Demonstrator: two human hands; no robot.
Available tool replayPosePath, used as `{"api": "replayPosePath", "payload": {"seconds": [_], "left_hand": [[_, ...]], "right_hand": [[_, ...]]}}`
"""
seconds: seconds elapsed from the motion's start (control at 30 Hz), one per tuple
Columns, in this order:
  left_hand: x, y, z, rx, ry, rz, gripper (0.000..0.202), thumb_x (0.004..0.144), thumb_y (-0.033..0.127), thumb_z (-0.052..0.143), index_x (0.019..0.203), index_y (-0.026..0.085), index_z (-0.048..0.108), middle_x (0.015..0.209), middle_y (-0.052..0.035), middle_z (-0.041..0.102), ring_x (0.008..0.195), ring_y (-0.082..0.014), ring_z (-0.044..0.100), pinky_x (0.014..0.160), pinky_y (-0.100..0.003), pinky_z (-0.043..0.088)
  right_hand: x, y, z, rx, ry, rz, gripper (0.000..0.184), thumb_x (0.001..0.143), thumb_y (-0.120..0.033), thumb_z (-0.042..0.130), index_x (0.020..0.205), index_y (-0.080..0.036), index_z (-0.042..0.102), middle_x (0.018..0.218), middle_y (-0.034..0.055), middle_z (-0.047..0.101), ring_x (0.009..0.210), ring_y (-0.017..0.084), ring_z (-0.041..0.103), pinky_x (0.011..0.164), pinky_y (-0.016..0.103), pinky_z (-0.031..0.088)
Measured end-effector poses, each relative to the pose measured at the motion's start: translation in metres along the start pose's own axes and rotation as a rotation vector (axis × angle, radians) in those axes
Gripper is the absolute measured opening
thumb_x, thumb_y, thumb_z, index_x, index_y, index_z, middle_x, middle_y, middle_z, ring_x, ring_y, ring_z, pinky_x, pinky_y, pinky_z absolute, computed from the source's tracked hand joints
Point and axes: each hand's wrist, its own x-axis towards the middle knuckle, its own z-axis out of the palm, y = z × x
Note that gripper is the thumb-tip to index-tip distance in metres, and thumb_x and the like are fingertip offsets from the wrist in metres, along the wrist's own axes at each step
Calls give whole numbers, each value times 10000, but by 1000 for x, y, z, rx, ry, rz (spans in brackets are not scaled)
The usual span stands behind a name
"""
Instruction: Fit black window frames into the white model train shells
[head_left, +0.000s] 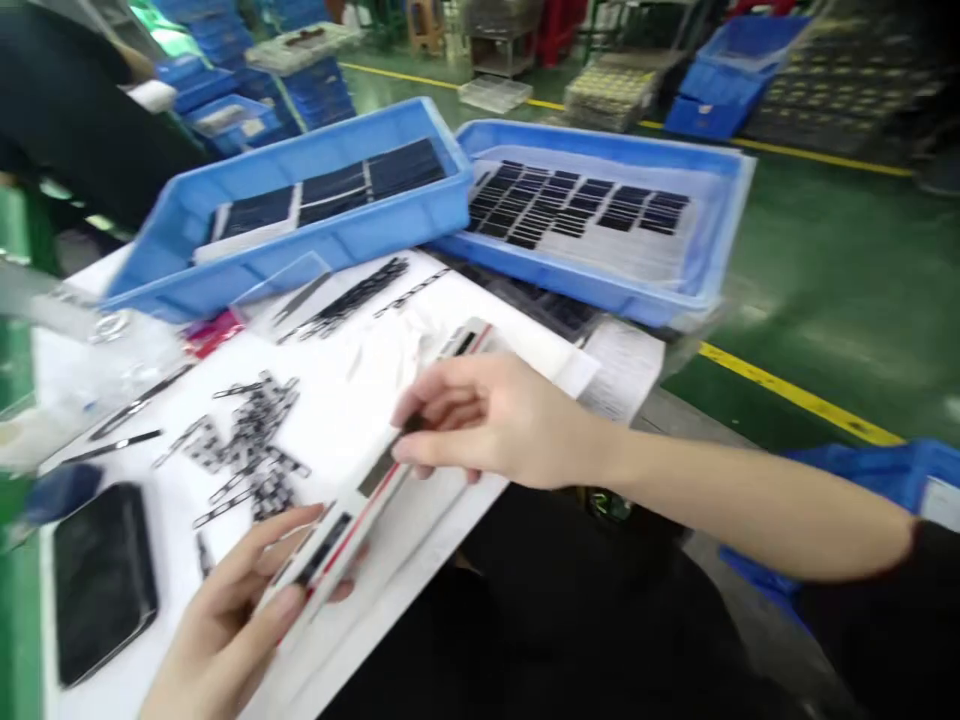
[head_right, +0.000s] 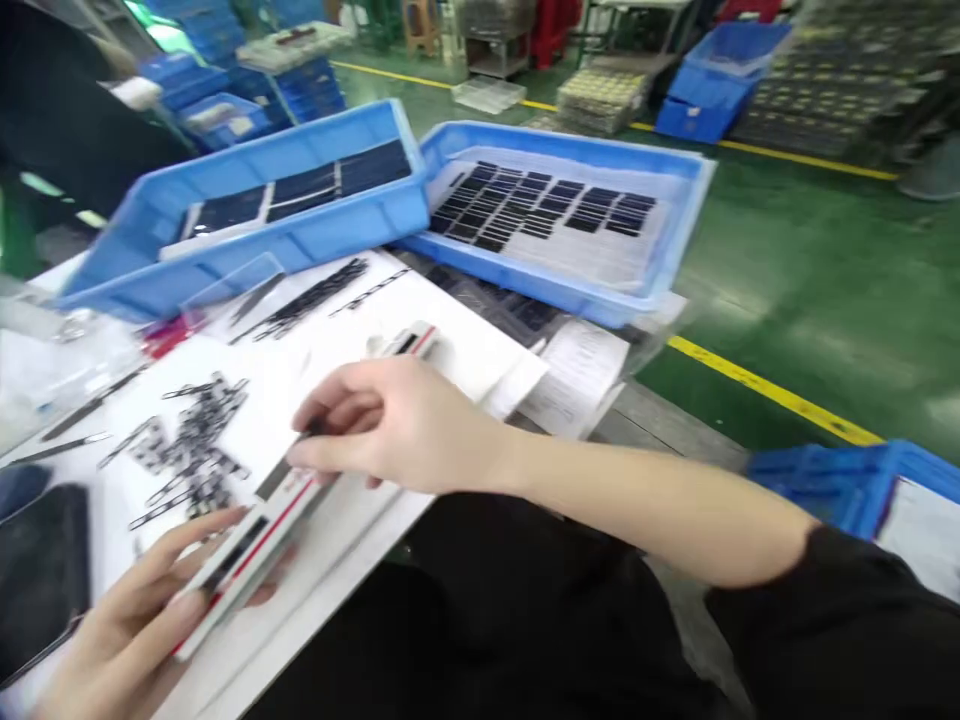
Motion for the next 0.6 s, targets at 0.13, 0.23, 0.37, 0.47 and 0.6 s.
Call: {"api": "replayPosePath", "payload": {"seconds": [0.13,0.23,0.37,0.47,0.6], "left_hand": [[-6,-10,3,-146,-11,18,445,909,373,811,1336,334,690,1255,-56,820,839,-247,808,791,-339,668],[-5,-12,3,-150,-90,48,402,949,365,776,1341,335,695,1302,-70,802,792,-207,802,803,-310,658],[-5,-19,-4,-123,-158,200,429,956,306,765,1381,325,701,1416,-81,746,1015,-243,795,989,-320,610],[-4,-21,-5,-210,-237,217,450,973,256,739,1408,354,681,1426,-60,741,1217,-262,740,998,-275,599],[-1,-20,-1,-309,-275,210,429,992,203,717,1389,361,684,1415,-21,749,1250,-206,723,1016,-206,564]], "right_hand": [[3,14,28,88,10,80,171,855,-275,848,1000,-188,821,819,45,806,759,161,766,516,163,580],[5,17,45,37,73,95,96,866,-282,845,944,-228,858,834,25,806,611,109,702,488,152,581],[7,20,61,-112,100,93,85,912,-323,810,963,-307,876,834,1,796,525,83,656,475,152,588],[7,25,70,-194,147,132,177,859,-319,867,1033,-348,861,743,-8,790,616,136,743,548,175,632],[5,31,80,-354,262,100,149,781,-297,925,893,-354,845,787,-2,813,687,189,785,635,243,680]]}}
